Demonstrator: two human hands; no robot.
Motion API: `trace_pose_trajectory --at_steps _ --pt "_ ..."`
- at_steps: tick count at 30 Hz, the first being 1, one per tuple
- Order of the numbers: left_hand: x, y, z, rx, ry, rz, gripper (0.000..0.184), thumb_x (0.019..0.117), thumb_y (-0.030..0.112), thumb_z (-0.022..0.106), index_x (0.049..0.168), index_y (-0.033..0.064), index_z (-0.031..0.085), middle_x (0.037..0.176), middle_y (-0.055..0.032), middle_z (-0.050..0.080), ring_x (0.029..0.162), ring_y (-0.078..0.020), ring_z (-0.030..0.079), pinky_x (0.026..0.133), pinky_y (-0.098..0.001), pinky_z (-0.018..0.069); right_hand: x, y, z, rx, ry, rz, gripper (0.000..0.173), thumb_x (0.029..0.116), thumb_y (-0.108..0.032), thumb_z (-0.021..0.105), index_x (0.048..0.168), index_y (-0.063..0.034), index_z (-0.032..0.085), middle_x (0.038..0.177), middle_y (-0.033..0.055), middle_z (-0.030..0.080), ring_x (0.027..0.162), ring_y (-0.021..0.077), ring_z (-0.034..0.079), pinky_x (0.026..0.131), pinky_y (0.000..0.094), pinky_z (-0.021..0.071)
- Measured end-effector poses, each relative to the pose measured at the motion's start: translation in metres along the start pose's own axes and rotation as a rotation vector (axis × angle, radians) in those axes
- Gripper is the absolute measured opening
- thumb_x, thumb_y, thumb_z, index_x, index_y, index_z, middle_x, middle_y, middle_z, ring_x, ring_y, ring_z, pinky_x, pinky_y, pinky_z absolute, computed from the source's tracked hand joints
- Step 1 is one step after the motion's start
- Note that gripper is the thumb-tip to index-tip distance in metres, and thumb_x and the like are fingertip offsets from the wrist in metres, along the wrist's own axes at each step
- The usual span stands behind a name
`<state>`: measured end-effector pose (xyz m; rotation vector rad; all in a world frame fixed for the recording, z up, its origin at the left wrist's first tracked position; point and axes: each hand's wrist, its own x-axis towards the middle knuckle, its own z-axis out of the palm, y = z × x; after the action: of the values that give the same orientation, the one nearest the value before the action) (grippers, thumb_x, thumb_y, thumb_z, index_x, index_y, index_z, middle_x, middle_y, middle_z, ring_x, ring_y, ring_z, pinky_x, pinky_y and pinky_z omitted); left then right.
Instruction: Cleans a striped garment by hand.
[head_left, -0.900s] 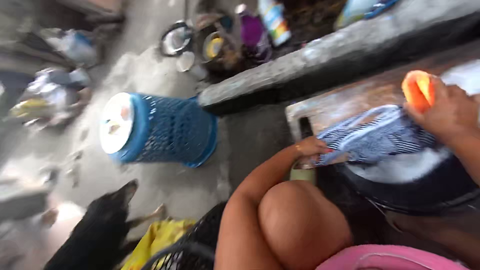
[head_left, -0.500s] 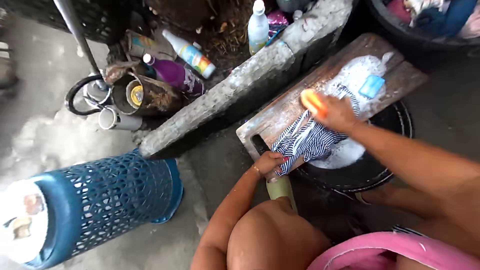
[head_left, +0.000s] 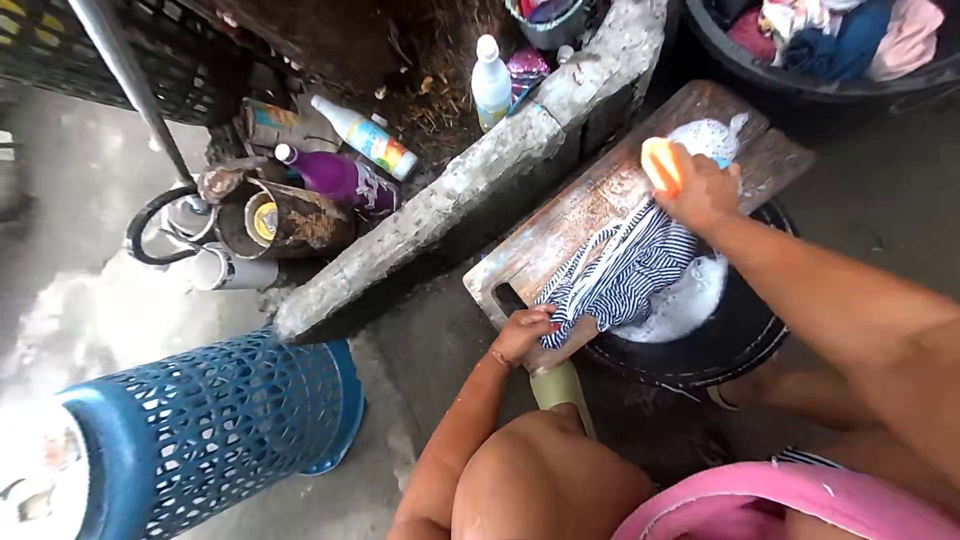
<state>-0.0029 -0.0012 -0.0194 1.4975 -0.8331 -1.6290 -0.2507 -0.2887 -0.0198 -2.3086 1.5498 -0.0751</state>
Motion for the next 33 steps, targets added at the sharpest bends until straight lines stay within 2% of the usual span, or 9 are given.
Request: trace_pose_trajectory --at_steps 2,6,8,12,16,21,26,29,33 --pt "0.006 -0.003 0.004 -0.203 0.121 0.098 0.016 0.0808 -0.001 0.055 0.068 -0.0023 0.065 0.129 -0.0169 0.067 0.126 -0.0191 0.059 0.106 -0.0368 0.0486 -0.013 -0.035 -0.013 0.14 0.022 0.088 0.087 0.0896 -0.032 0.075 0.159 -0.0058 0.03 0.139 0.0338 0.053 0.127 0.0547 0.052 0.103 0.0759 0.0346" --pt "0.016 -0.006 0.008 -0.181 0.211 0.027 0.018 0.0764 -0.002 0.057 0.065 0.0104 0.061 0.085 0.0023 0.07 0.083 -0.0055 0.065 0.076 -0.0281 0.0539 -0.101 -0.104 0.041 0.271 -0.138 -0.359 0.08 0.0908 -0.042 0.07 0.157 -0.0117 0.038 0.135 0.0215 0.062 0.121 0.0404 0.061 0.096 0.0645 0.0456" --pt "0.011 -0.003 0.003 -0.017 0.127 -0.028 0.022 0.0768 -0.002 0.058 0.063 0.0143 0.056 0.072 0.0082 0.062 0.071 -0.0018 0.058 0.067 -0.0256 0.0494 -0.097 -0.073 0.063 0.175 -0.119 -0.448 0.07 0.0933 -0.045 0.065 0.153 -0.0135 0.048 0.128 0.0221 0.065 0.117 0.043 0.063 0.092 0.0665 0.0461" --pt "0.01 -0.005 0.003 0.079 0.019 -0.036 0.031 0.0767 0.0 0.059 0.057 0.0196 0.045 0.063 0.011 0.053 0.06 -0.0004 0.05 0.059 -0.0247 0.0429 -0.034 -0.003 0.027 -0.008 0.034 -0.237 0.076 0.0916 -0.048 0.065 0.153 -0.0079 0.044 0.123 0.0304 0.063 0.11 0.0522 0.062 0.088 0.073 0.0425" --pt "0.01 0.001 0.004 0.171 -0.018 -0.044 0.027 0.0782 0.002 0.065 0.061 0.0137 0.048 0.075 0.0061 0.06 0.07 -0.0011 0.054 0.065 -0.0245 0.0445 -0.06 -0.075 0.002 0.163 -0.014 -0.042 0.085 0.0892 -0.033 0.076 0.157 -0.004 0.034 0.134 0.0322 0.058 0.12 0.0524 0.058 0.099 0.0738 0.0395" --pt "0.007 -0.003 0.002 0.155 -0.052 -0.128 0.025 0.0745 -0.005 0.066 0.078 0.0117 0.048 0.075 0.0053 0.056 0.07 -0.0041 0.053 0.066 -0.0252 0.0454 -0.123 -0.081 0.064 0.18 -0.197 -0.527 0.067 0.0954 -0.046 0.063 0.153 -0.0137 0.048 0.13 0.0199 0.066 0.117 0.0409 0.064 0.092 0.0645 0.0466" --pt "0.009 -0.003 0.003 0.158 -0.036 -0.142 0.025 0.075 -0.006 0.064 0.086 0.0097 0.048 0.072 0.005 0.049 0.068 -0.0059 0.051 0.065 -0.0273 0.0462 -0.029 0.009 0.016 -0.036 0.038 -0.186 0.078 0.0922 -0.045 0.066 0.154 -0.0061 0.041 0.126 0.0337 0.061 0.114 0.0557 0.06 0.091 0.0758 0.0395" --pt "0.011 0.002 0.003 0.129 -0.063 -0.197 0.039 0.0797 -0.009 0.062 0.117 -0.0005 0.052 0.085 -0.0028 0.065 0.08 -0.0095 0.063 0.077 -0.0326 0.0539 -0.04 -0.03 -0.004 0.112 0.059 0.016 0.087 0.0904 -0.037 0.073 0.159 -0.0045 0.03 0.136 0.035 0.055 0.125 0.056 0.053 0.103 0.0762 0.034" --pt "0.012 0.003 0.006 0.062 -0.094 -0.23 0.06 0.0795 -0.009 0.067 0.135 -0.0041 0.045 0.095 -0.0068 0.073 0.088 -0.0108 0.071 0.086 -0.033 0.0584 -0.125 -0.09 0.055 0.243 -0.086 -0.38 0.08 0.0902 -0.045 0.069 0.156 -0.0081 0.04 0.133 0.0233 0.062 0.12 0.0418 0.061 0.098 0.0647 0.0439"
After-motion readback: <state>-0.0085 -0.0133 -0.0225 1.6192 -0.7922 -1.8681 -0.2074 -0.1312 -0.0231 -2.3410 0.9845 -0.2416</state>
